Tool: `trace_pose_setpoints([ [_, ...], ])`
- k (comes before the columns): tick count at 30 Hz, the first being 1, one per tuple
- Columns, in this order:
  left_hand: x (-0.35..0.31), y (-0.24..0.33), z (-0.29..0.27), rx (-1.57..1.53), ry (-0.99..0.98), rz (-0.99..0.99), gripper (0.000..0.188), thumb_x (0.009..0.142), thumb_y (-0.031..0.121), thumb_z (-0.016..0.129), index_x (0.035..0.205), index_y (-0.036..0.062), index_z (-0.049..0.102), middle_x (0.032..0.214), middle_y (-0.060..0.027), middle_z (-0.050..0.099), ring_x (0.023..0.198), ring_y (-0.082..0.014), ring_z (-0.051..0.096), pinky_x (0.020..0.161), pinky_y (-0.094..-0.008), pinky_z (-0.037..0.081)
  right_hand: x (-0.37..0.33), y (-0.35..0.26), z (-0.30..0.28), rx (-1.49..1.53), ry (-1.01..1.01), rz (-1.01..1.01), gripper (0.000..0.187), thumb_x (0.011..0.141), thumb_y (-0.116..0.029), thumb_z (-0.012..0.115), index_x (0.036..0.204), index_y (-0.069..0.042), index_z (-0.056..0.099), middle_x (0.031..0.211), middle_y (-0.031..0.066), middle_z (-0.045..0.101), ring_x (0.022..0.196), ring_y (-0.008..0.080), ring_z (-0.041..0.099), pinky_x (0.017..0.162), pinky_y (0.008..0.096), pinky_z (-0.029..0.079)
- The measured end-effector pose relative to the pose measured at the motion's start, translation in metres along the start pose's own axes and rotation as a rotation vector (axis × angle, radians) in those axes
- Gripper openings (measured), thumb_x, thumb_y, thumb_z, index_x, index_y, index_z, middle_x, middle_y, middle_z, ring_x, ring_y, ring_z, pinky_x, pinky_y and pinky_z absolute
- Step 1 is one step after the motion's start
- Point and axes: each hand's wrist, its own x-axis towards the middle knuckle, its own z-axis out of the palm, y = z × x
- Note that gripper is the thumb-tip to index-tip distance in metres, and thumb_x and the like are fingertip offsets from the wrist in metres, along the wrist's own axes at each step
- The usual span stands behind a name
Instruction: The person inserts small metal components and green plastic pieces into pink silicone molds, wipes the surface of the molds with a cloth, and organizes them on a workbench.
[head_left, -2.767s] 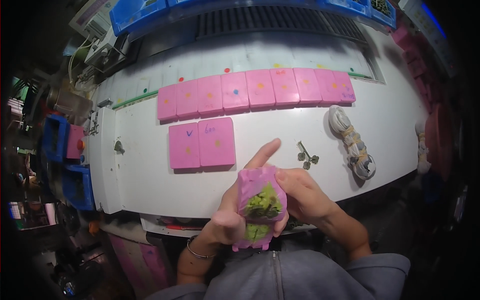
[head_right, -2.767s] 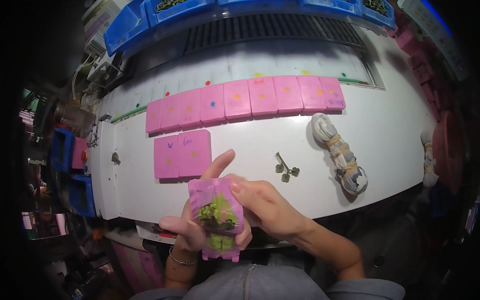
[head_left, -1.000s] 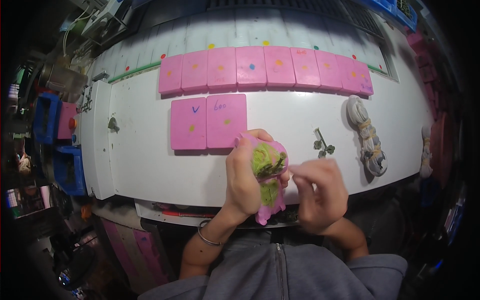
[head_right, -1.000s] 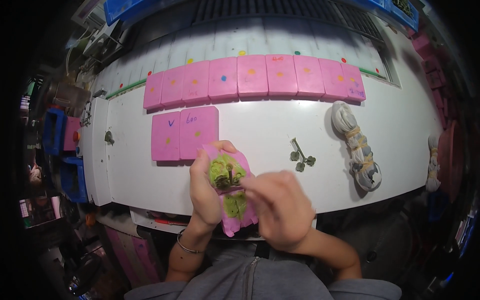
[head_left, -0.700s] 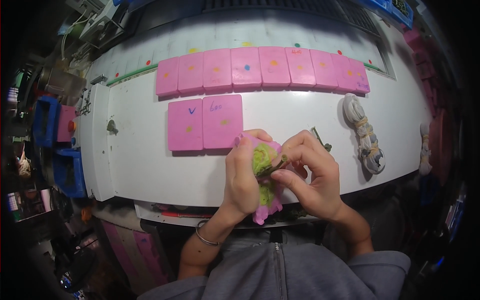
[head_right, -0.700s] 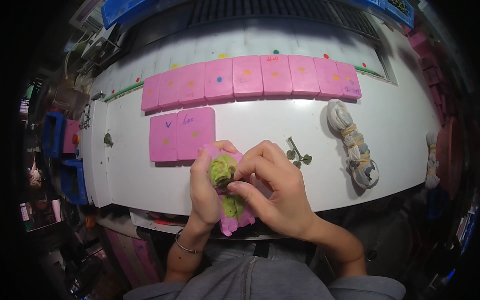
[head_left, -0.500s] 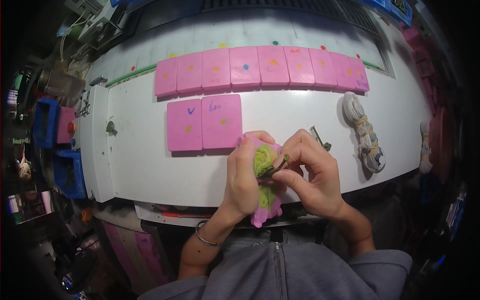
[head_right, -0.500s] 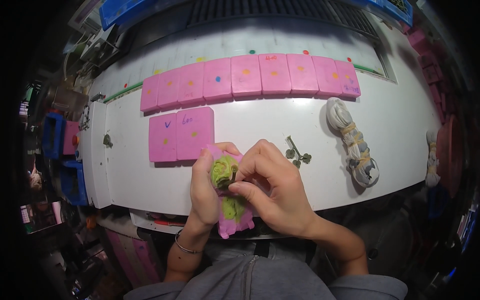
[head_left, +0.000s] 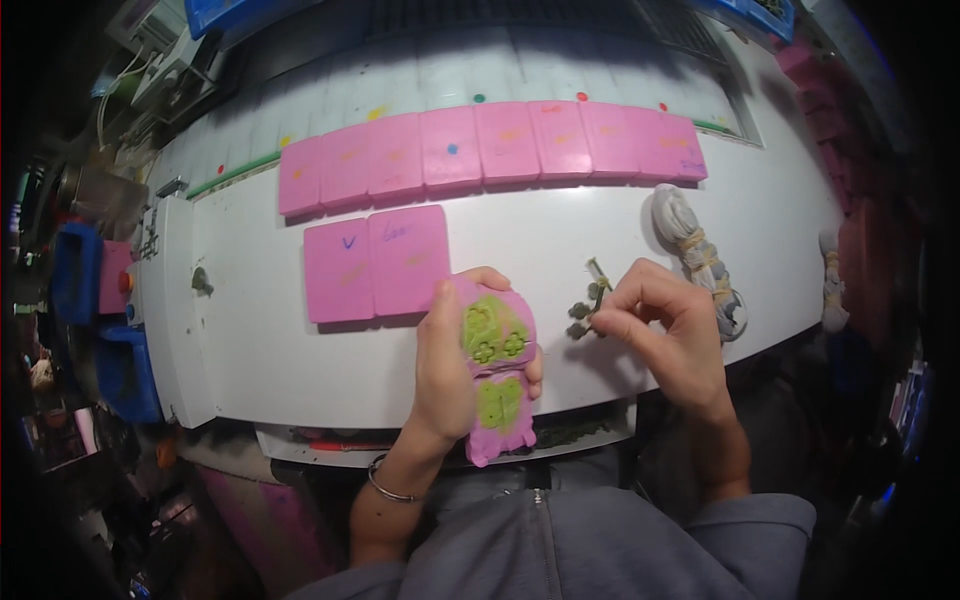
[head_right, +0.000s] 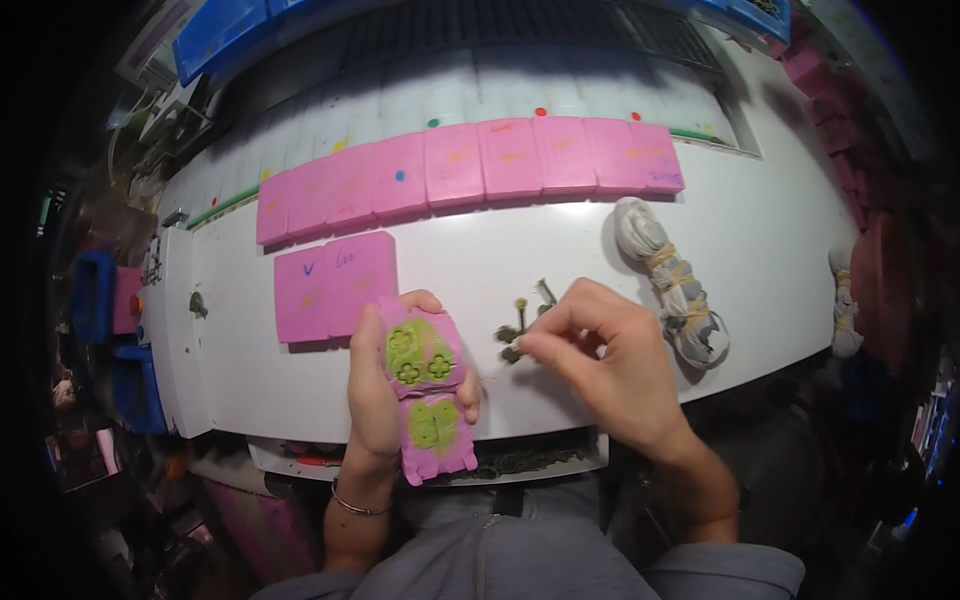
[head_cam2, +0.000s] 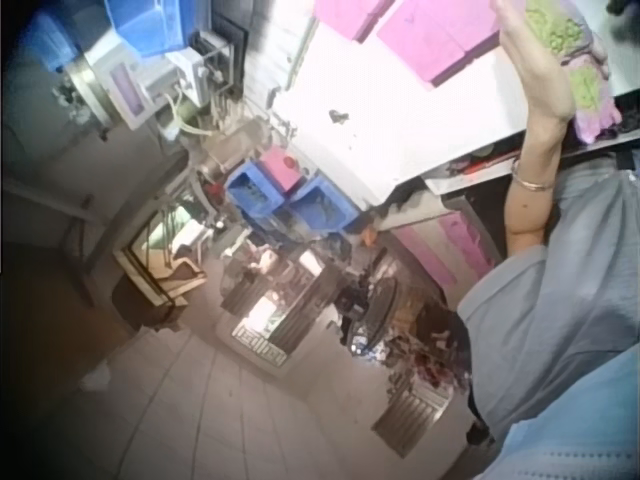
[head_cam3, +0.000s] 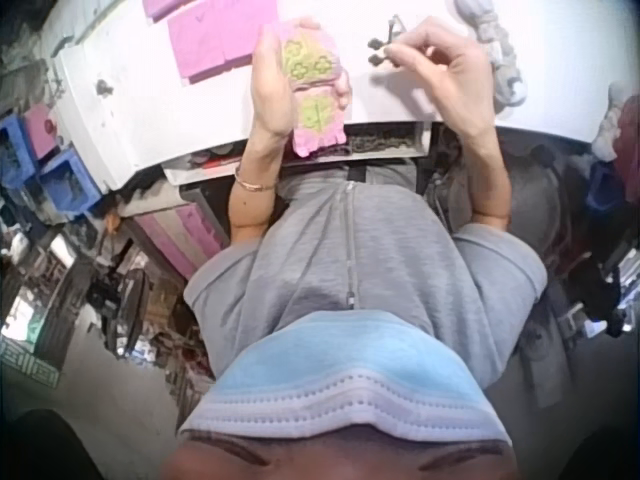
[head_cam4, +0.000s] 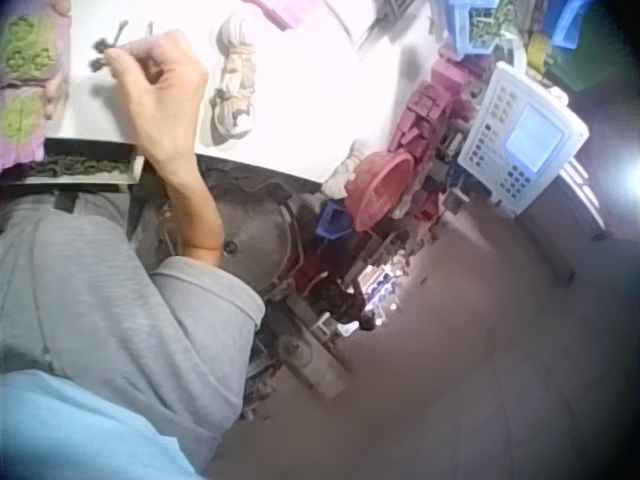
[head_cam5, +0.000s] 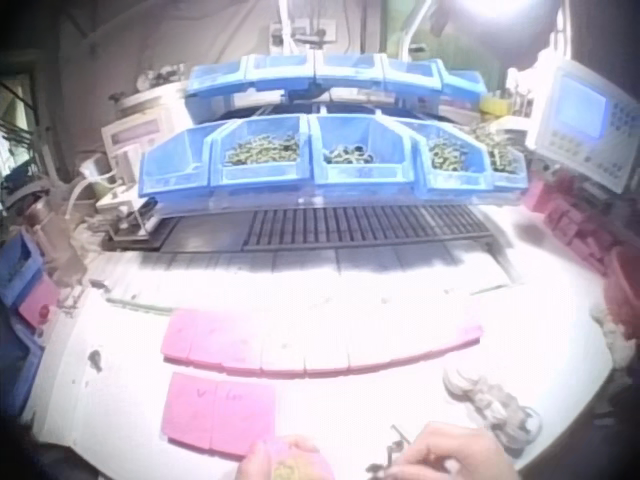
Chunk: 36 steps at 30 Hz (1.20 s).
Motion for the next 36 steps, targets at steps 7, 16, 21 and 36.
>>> trace_pose_setpoints([
  [7, 0.004, -0.002, 0.015, -0.013, -0.052, 0.082, 0.050, 0.096, 0.046, 0.015, 0.108, 0.0042, 0.040, 0.060, -0.0131, 0.054, 0.050, -0.0200, 0.053, 0.049, -0.0306, 0.046, -0.020, 0.023, -0.057, -0.898, 0.398, -0.214, 0.057, 0.074, 0.006, 0.059, 0.130, 0.000, 0.045, 0.120, 0.0179, 0.050, 0.099, 0.0319, 0.051, 0.086, 0.0375, 0.043],
  [16, 0.017, -0.007, 0.018, -0.011, -0.004, 0.099, 0.047, 0.095, 0.041, 0.017, 0.107, 0.0033, 0.041, 0.063, -0.0140, 0.056, 0.051, -0.0203, 0.054, 0.050, -0.0322, 0.047, -0.037, -0.037, -0.024, -0.714, 0.109, -0.470, 0.064, 0.059, 0.013, 0.054, 0.121, 0.002, 0.054, 0.127, 0.0200, 0.049, 0.087, 0.0292, 0.050, 0.076, 0.0349, 0.045],
  [21, 0.018, -0.006, 0.018, -0.006, 0.092, 0.116, 0.047, 0.096, 0.040, 0.018, 0.104, 0.0016, 0.044, 0.064, -0.0133, 0.056, 0.052, -0.0201, 0.056, 0.049, -0.0312, 0.048, -0.032, -0.035, -0.007, -0.825, 0.227, -0.624, 0.059, 0.060, 0.008, 0.058, 0.117, -0.004, 0.059, 0.124, 0.0158, 0.054, 0.083, 0.0254, 0.049, 0.071, 0.0319, 0.044],
  [36, 0.020, -0.010, 0.018, 0.525, 0.153, 0.492, 0.039, 0.097, 0.027, 0.023, 0.106, -0.0019, 0.048, 0.079, -0.0132, 0.057, 0.070, -0.0187, 0.056, 0.065, -0.0291, 0.047, -0.023, -0.018, 0.012, -0.971, 0.103, -0.662, 0.052, 0.066, -0.001, 0.058, 0.118, -0.007, 0.059, 0.120, 0.0122, 0.057, 0.077, 0.0226, 0.046, 0.066, 0.0279, 0.045],
])
